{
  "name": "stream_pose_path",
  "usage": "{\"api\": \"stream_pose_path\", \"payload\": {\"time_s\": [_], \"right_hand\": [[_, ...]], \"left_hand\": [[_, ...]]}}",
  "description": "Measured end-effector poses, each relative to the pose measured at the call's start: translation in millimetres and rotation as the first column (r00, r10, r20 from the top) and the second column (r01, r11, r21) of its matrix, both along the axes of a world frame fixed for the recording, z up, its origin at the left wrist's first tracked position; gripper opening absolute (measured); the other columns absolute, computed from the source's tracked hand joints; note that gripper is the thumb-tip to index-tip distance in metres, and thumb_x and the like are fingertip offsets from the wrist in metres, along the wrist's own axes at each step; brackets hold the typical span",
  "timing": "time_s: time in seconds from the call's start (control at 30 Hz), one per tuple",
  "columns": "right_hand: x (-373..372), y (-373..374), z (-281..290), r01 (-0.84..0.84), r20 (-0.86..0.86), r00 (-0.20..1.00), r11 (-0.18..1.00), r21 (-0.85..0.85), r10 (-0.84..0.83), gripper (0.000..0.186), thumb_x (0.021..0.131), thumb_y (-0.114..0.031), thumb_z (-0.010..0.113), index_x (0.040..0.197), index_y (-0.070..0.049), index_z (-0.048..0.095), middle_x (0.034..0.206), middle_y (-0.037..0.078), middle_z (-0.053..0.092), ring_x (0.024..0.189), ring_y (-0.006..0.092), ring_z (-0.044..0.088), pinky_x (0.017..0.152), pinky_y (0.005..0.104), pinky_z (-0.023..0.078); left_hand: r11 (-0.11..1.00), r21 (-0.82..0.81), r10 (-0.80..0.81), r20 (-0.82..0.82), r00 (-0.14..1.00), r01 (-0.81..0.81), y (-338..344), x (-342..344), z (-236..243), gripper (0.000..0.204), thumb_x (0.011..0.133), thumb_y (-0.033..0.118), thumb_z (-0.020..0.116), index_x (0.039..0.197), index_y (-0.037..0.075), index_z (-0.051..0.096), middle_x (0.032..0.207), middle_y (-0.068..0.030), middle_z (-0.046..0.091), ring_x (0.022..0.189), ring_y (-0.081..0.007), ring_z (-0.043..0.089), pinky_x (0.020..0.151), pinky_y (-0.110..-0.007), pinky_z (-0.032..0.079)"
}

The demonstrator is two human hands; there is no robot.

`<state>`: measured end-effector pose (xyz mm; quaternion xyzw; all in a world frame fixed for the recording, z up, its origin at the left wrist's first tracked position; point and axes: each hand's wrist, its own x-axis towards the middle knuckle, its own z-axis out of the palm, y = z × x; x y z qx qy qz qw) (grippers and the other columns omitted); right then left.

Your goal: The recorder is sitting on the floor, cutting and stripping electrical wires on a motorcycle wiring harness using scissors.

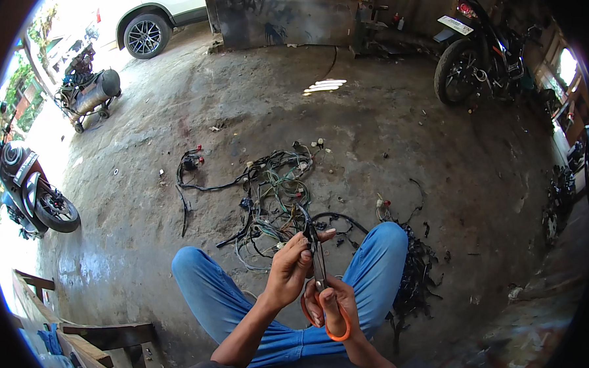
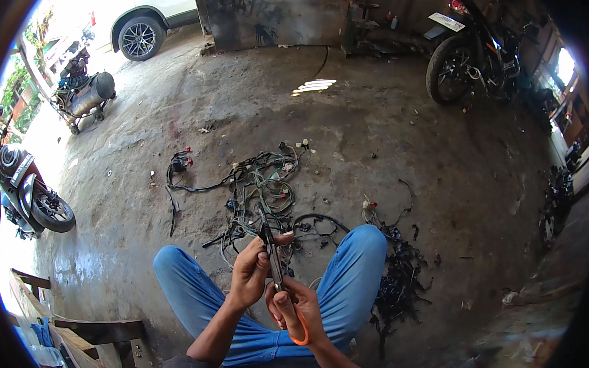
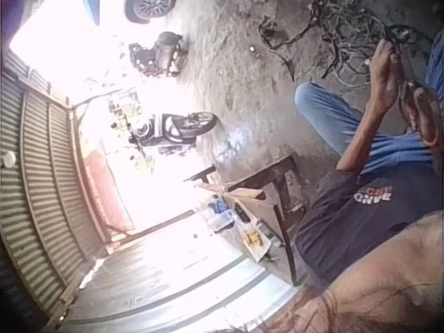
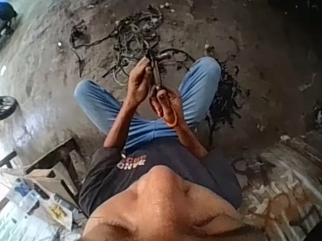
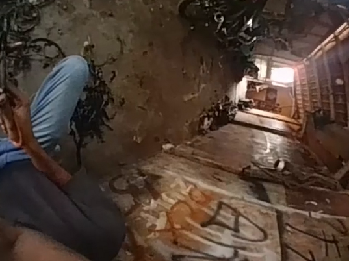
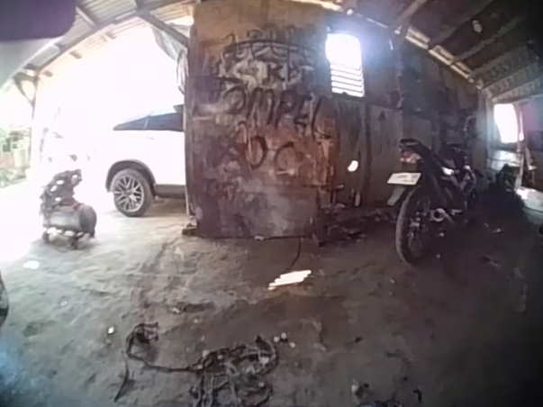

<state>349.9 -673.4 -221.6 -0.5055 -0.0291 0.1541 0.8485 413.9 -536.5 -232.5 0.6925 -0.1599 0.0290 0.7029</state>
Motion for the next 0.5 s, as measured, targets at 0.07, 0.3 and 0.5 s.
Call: {"api": "stream_pose_path", "payload": {"time_s": [0.07, 0.3, 0.5], "right_hand": [[5, 1, 3, -0.015, -0.013, 1.000, 1.000, 0.019, 0.015, 0.057, 0.095, -0.058, 0.059, 0.095, -0.001, 0.057, 0.057, -0.003, 0.045, 0.045, 0.0032, 0.040, 0.041, 0.0195, 0.031], [30, -15, 12, 0.085, -0.139, 0.988, 0.983, 0.165, -0.062, 0.063, 0.099, -0.064, 0.042, 0.093, -0.003, 0.056, 0.051, -0.002, 0.041, 0.037, 0.0052, 0.036, 0.035, 0.0215, 0.032], [31, -32, 22, -0.026, 0.110, 0.994, 1.000, -0.014, 0.027, 0.068, 0.094, -0.069, 0.045, 0.098, -0.002, 0.055, 0.061, -0.002, 0.045, 0.051, 0.0051, 0.044, 0.045, 0.0211, 0.037]], "left_hand": [[0.999, 0.039, 0.010, -0.012, 1.000, -0.009, 1, 4, 1, 0.044, 0.107, 0.032, 0.043, 0.122, -0.004, 0.063, 0.126, -0.0181, 0.065, 0.118, -0.0299, 0.062, 0.098, -0.035, 0.046], [0.992, 0.120, -0.049, 0.165, 0.985, 0.030, 7, 5, -19, 0.016, 0.092, -0.005, 0.055, 0.105, -0.002, 0.064, 0.095, -0.0097, 0.057, 0.076, -0.0206, 0.052, 0.068, -0.030, 0.044], [0.995, -0.089, 0.026, -0.141, 0.990, -0.039, 28, 14, 1, 0.036, 0.107, 0.021, 0.044, 0.131, -0.001, 0.060, 0.111, -0.0037, 0.061, 0.076, -0.0066, 0.047, 0.065, -0.022, 0.039]]}}
